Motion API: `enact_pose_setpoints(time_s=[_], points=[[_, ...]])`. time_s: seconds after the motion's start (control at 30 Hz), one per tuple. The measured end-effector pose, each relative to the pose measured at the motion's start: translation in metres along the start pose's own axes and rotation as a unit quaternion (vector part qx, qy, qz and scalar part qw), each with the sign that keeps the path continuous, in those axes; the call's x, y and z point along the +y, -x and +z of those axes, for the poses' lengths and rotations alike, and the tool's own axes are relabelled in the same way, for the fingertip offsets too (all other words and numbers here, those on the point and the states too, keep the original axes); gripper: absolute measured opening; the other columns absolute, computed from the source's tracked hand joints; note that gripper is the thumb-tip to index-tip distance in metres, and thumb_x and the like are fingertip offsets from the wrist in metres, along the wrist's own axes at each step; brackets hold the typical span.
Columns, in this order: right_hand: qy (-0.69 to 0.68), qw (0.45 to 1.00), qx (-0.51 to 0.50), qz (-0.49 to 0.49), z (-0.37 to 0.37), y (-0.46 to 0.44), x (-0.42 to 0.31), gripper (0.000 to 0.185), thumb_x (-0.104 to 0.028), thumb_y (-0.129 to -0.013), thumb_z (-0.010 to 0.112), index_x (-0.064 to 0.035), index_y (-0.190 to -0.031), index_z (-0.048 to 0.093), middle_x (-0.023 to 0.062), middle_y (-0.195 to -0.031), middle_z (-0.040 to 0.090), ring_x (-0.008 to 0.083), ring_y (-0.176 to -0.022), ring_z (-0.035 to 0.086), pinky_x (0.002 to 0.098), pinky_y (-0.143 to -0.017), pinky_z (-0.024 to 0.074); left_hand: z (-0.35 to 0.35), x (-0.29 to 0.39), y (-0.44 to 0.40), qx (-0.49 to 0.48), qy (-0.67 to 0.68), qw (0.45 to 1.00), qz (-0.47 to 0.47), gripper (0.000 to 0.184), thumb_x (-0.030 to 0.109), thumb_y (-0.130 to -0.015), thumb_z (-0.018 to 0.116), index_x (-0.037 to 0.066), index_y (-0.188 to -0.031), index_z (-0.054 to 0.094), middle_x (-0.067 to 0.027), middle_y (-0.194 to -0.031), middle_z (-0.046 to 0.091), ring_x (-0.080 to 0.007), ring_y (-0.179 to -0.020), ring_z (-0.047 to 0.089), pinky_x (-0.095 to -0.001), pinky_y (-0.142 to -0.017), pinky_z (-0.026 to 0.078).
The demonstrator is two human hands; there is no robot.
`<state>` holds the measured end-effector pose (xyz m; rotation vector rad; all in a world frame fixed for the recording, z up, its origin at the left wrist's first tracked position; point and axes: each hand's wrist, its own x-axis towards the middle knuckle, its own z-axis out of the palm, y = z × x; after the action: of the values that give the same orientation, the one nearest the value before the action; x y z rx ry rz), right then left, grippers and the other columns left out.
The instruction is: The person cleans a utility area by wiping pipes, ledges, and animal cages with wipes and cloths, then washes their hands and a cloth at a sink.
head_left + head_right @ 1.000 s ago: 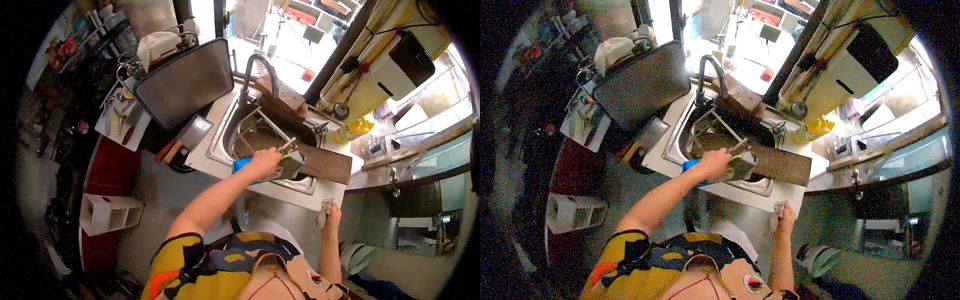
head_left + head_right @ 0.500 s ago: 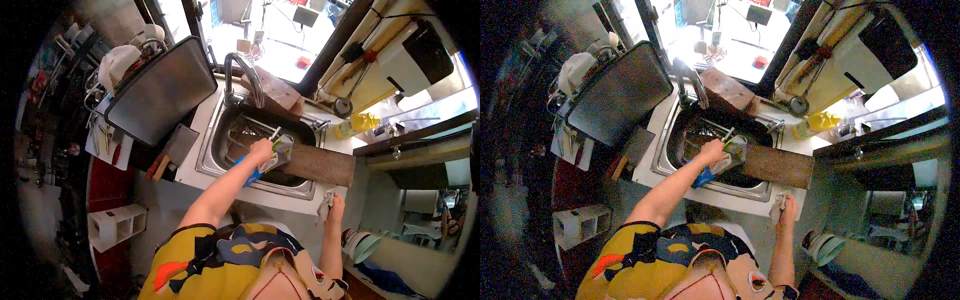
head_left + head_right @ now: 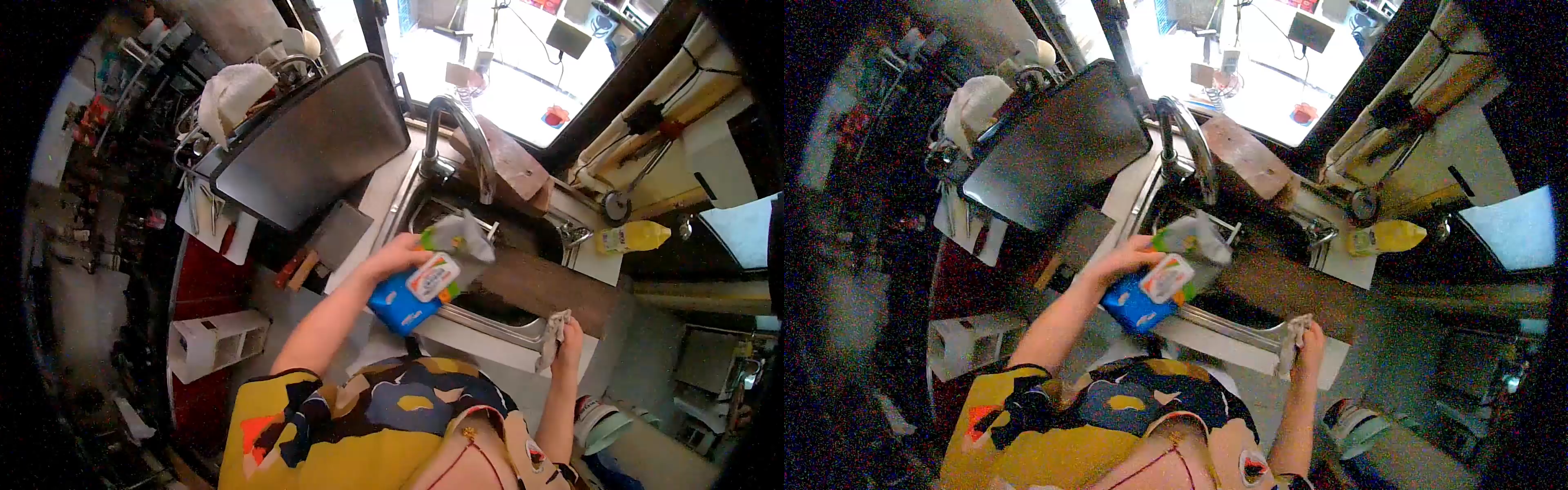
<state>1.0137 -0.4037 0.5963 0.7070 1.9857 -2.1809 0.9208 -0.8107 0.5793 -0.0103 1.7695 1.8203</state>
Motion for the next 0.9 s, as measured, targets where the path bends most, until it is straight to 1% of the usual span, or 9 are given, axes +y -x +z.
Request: enact_pose_setpoints(time_s=[0.2, 0.3, 0.4, 0.43, 0.5, 0.53, 0.63, 0.83, 0.9], points=[[-0.027, 0.999, -0.025, 0.033, 0.048, 0.033, -0.007, 0.020, -0.014, -0.083, 0.048, -0.0047, -0.095, 0.060, 0.0040, -0.083, 0.060, 0.0136, -0.070, 0.058, 0.0269, -0.062, 0.0497, -0.099, -0.007, 0.061, 0.099, 0.101, 0.989, -0.047, 0.031, 0.014, -0.083, 0.063, -0.001, -0.110, 0.060, -0.0076, -0.102, 0.065, -0.0137, -0.089, 0.061, -0.0288, -0.080, 0.048], [-0.075, 0.994, -0.045, 0.062, 0.084, 0.018, 0.007, 0.019, -0.010, -0.085, 0.051, -0.0038, -0.102, 0.059, 0.0057, -0.088, 0.062, 0.0154, -0.073, 0.060, 0.0294, -0.064, 0.0515, -0.147, -0.046, 0.060, 0.155, 0.034, 0.984, -0.078, 0.029, 0.013, -0.081, 0.065, 0.000, -0.107, 0.061, -0.0052, -0.095, 0.066, -0.0127, -0.080, 0.060, -0.0285, -0.076, 0.049], [-0.200, 0.972, -0.084, 0.088, 0.145, 0.006, -0.010, 0.023, -0.010, -0.089, 0.051, -0.0032, -0.110, 0.055, 0.0066, -0.097, 0.061, 0.0188, -0.086, 0.060, 0.0339, -0.076, 0.0507, -0.171, -0.064, 0.059, 0.186, 0.008, 0.981, -0.058, 0.035, 0.009, -0.077, 0.065, -0.001, -0.111, 0.057, -0.0109, -0.103, 0.063, -0.0189, -0.089, 0.060, -0.0321, -0.082, 0.047], [-0.255, 0.958, -0.098, 0.086, 0.162, 0.003, -0.017, 0.023, -0.010, -0.090, 0.051, -0.0030, -0.112, 0.054, 0.0083, -0.101, 0.061, 0.0210, -0.089, 0.061, 0.0358, -0.078, 0.0511, -0.174, -0.065, 0.056, 0.257, -0.176, 0.950, -0.025, 0.039, 0.007, -0.076, 0.064, -0.001, -0.113, 0.055, -0.0131, -0.107, 0.060, -0.0219, -0.095, 0.057, -0.0337, -0.085, 0.045], [-0.372, 0.910, -0.158, 0.099, 0.191, -0.002, -0.027, 0.026, -0.015, -0.092, 0.049, -0.0039, -0.115, 0.052, 0.0106, -0.109, 0.058, 0.0251, -0.099, 0.058, 0.0440, -0.083, 0.0490, -0.176, -0.059, 0.050, 0.368, -0.510, 0.774, 0.069, 0.045, 0.005, -0.073, 0.063, -0.001, -0.117, 0.052, -0.0176, -0.115, 0.055, -0.0280, -0.106, 0.052, -0.0371, -0.092, 0.041], [-0.386, 0.902, -0.158, 0.109, 0.200, -0.007, -0.027, 0.026, -0.018, -0.093, 0.046, -0.0048, -0.116, 0.052, 0.0118, -0.112, 0.057, 0.0274, -0.103, 0.056, 0.0484, -0.086, 0.0470, -0.161, -0.030, 0.053, 0.365, -0.474, 0.792, 0.122, 0.050, 0.002, -0.070, 0.061, -0.001, -0.119, 0.049, -0.0195, -0.122, 0.047, -0.0344, -0.116, 0.042, -0.0406, -0.098, 0.034], [-0.435, 0.880, -0.151, 0.114, 0.217, -0.023, -0.007, 0.028, -0.020, -0.096, 0.039, -0.0072, -0.119, 0.050, 0.0140, -0.119, 0.053, 0.0340, -0.110, 0.051, 0.0560, -0.092, 0.0415, -0.133, 0.013, 0.032, 0.273, -0.393, 0.850, 0.220, 0.047, 0.002, -0.071, 0.060, 0.001, -0.118, 0.050, -0.0166, -0.119, 0.050, -0.0339, -0.114, 0.044, -0.0403, -0.098, 0.035], [-0.506, 0.854, -0.074, 0.097, 0.240, -0.034, 0.013, 0.029, -0.016, -0.096, 0.037, -0.0053, -0.120, 0.048, 0.0155, -0.121, 0.052, 0.0362, -0.114, 0.048, 0.0570, -0.097, 0.0365, -0.078, 0.006, -0.060, 0.158, -0.314, 0.903, 0.247, 0.040, 0.008, -0.081, 0.055, -0.001, -0.120, 0.049, -0.0208, -0.118, 0.053, -0.0365, -0.111, 0.049, -0.0402, -0.096, 0.039], [-0.477, 0.874, -0.024, 0.096, 0.243, -0.035, 0.016, 0.029, -0.014, -0.095, 0.037, -0.0069, -0.122, 0.047, 0.0138, -0.124, 0.050, 0.0346, -0.116, 0.046, 0.0559, -0.099, 0.0352, -0.057, 0.007, -0.081, 0.135, -0.274, 0.924, 0.232, 0.042, 0.008, -0.082, 0.055, -0.002, -0.121, 0.047, -0.0223, -0.117, 0.053, -0.0371, -0.111, 0.049, -0.0402, -0.096, 0.039]])
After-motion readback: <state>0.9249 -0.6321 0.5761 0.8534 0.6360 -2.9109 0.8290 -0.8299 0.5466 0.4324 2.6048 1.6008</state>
